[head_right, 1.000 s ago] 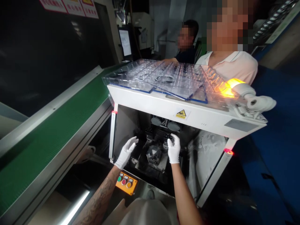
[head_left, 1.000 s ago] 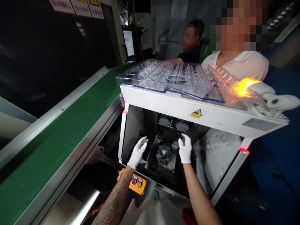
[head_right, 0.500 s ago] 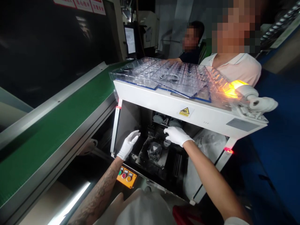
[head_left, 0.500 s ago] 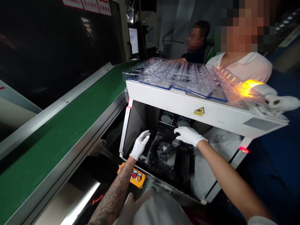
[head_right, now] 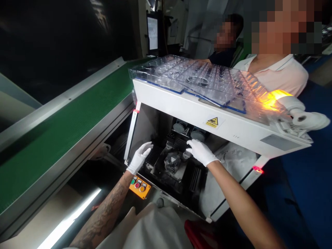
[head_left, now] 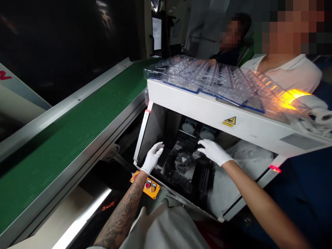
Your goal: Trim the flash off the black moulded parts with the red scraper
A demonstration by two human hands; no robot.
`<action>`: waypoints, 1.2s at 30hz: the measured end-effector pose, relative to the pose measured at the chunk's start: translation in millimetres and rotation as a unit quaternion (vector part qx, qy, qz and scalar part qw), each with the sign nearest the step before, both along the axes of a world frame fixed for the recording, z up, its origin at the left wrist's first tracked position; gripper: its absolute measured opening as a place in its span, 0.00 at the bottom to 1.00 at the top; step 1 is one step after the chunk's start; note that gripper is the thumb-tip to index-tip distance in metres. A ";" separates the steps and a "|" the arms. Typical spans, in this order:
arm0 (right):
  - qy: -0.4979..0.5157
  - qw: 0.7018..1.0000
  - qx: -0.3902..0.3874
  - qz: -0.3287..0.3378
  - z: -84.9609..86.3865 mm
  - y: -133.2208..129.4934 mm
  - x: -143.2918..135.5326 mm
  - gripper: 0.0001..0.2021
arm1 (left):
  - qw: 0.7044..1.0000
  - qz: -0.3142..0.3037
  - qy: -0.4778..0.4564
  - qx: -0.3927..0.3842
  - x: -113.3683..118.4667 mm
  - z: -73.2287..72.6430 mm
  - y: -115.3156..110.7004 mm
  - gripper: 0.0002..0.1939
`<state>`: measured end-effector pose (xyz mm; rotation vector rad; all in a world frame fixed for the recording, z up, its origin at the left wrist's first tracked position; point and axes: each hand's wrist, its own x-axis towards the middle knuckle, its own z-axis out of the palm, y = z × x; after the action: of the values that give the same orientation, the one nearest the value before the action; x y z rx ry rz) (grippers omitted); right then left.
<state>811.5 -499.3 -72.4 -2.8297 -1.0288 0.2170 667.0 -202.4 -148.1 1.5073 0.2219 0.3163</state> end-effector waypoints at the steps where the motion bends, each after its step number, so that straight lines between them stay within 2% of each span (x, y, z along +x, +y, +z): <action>1: 0.003 1.000 0.002 -0.007 1.8 0.8 -1.0 0.19 | 1.000 0.000 0.001 -0.002 -0.6 -0.6 -1.0 0.26; 4: 0.017 0.999 0.020 -0.030 11.9 10.6 2.8 0.27 | 1.000 0.004 0.003 -0.008 -2.8 -3.7 -6.0 0.27; 7: 0.049 0.997 0.020 -0.056 18.9 31.8 15.5 0.33 | 1.000 0.007 0.006 -0.010 -7.3 -7.1 -11.6 0.27; 11: 0.125 0.988 -0.029 -0.086 9.7 57.1 28.8 0.40 | 1.000 0.009 0.019 0.004 -21.3 -8.2 -11.6 0.26; 16: 0.136 0.981 -0.050 -0.130 -6.3 59.4 25.3 0.43 | 0.998 0.054 0.032 -0.021 -43.3 -6.6 -2.4 0.26; 19: 0.138 0.981 -0.045 -0.127 -0.4 61.7 25.2 0.42 | 0.997 0.067 0.036 -0.027 -54.1 -7.1 -2.0 0.25; 22: 0.121 0.987 -0.019 -0.100 11.5 84.1 31.0 0.42 | 0.996 0.065 0.050 -0.029 -67.0 -9.8 -4.3 0.25; 25: 0.095 0.993 0.012 -0.067 15.5 124.4 38.4 0.43 | 0.995 0.072 0.063 -0.035 -86.0 -13.7 -4.5 0.25; 29: 0.127 0.991 -0.006 -0.040 3.7 166.6 43.6 0.42 | 0.991 0.090 0.098 -0.028 -124.2 -19.5 -1.6 0.23; 32: 0.158 0.987 -0.025 -0.031 -7.3 173.5 45.1 0.42 | 0.986 0.107 0.125 -0.025 -155.9 -24.4 -4.6 0.22; 36: 0.176 0.983 -0.041 -0.017 -14.2 170.8 45.6 0.39 | 0.978 0.138 0.138 -0.067 -188.2 -29.4 -17.7 0.21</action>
<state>857.2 -328.5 -86.7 -2.7341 -0.9098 0.7390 478.8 -220.2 -177.5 1.3839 0.6651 0.3049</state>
